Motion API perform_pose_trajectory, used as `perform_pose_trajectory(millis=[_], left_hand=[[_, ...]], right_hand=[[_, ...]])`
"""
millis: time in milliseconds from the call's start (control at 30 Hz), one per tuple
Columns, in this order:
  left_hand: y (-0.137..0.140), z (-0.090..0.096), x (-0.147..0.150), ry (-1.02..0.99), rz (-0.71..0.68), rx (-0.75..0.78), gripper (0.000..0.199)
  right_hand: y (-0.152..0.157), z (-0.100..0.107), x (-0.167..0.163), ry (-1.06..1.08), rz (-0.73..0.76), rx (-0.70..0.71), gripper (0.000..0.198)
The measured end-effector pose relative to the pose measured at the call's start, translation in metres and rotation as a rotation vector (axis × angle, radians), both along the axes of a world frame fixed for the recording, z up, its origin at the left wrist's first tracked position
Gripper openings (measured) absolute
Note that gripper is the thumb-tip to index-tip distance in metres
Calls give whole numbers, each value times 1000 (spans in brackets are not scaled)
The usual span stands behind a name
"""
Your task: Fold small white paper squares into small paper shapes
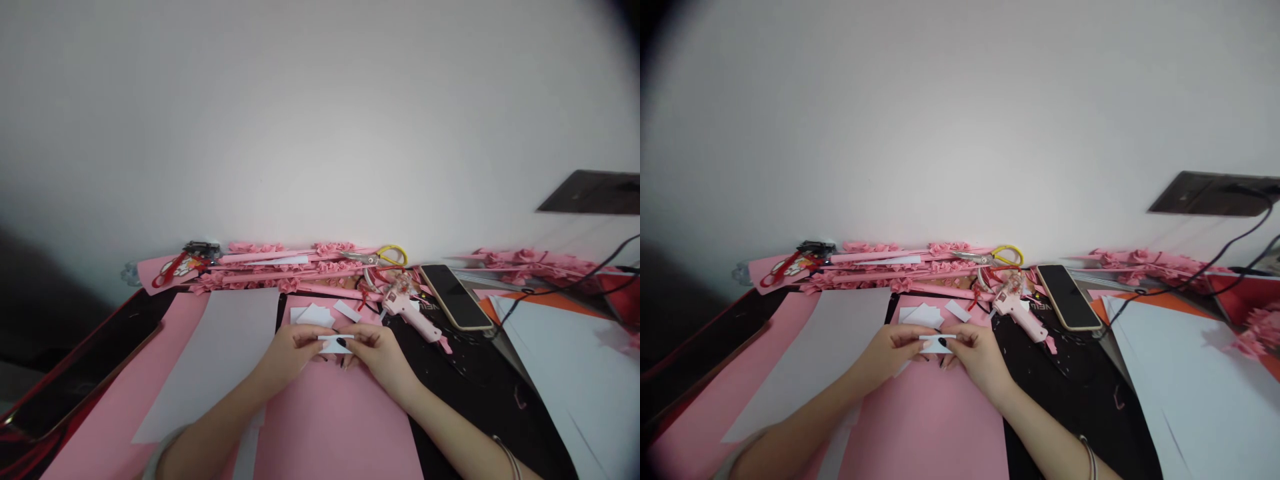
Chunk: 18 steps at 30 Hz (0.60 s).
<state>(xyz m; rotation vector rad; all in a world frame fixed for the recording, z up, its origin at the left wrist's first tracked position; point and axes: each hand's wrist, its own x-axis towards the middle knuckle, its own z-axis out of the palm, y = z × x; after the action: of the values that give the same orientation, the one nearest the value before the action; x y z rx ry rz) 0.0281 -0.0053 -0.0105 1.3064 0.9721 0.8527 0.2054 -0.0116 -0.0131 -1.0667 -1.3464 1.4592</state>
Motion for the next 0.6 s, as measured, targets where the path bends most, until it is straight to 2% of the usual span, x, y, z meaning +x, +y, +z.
perform_pose_trajectory(millis=[600], left_hand=[[0,-2,0,-41,-2,-25,21]], right_hand=[[-3,6,-3,-42,-14,-18,18]])
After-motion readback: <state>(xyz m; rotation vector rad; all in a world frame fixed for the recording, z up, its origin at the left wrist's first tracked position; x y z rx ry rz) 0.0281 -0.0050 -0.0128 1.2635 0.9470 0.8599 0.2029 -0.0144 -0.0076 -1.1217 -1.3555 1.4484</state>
